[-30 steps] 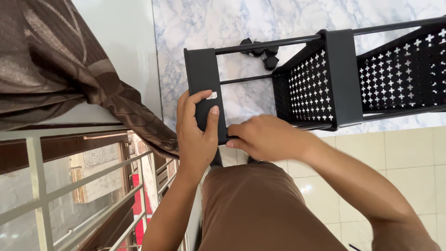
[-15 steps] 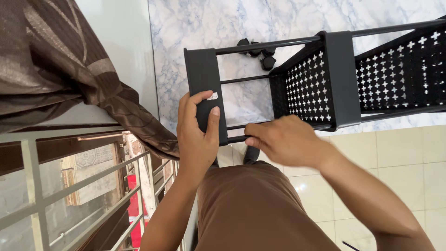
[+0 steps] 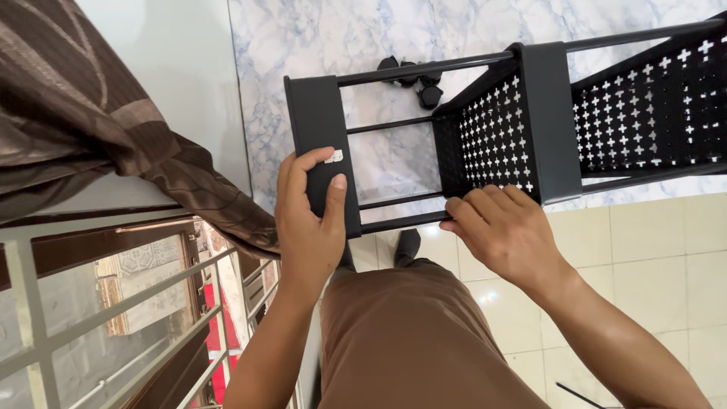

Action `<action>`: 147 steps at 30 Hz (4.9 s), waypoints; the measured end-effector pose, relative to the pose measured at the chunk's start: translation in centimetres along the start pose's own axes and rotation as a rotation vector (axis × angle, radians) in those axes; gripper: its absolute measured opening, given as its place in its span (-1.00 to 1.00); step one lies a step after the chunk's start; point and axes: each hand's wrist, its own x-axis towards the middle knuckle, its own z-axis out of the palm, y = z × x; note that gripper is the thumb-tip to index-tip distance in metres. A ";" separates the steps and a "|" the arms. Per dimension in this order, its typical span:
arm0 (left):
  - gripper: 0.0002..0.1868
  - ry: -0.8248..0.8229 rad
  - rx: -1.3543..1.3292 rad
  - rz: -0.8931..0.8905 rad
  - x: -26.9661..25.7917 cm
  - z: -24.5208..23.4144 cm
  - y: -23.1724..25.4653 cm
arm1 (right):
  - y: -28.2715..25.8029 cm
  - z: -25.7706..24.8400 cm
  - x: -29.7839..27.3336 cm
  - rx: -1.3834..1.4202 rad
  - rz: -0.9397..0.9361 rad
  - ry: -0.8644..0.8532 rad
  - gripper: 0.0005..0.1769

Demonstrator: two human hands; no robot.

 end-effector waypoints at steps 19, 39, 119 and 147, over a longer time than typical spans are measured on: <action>-0.53 -0.094 -0.079 0.010 -0.4 -0.5 -0.2 | 7.4 -3.6 -1.3 -0.151 -0.415 -0.220 -0.63; -0.06 -0.059 -0.344 -0.150 -0.3 1.1 -0.8 | 10.5 -1.4 0.0 0.172 -0.470 -0.303 -0.67; -0.19 0.040 -0.146 -0.071 -1.1 1.4 -0.8 | 0.5 -0.1 -0.7 -0.019 0.049 0.072 -0.74; -0.21 0.033 -0.182 -0.049 -1.1 1.4 -0.9 | -3.9 3.8 2.8 0.051 -0.161 -0.007 -0.62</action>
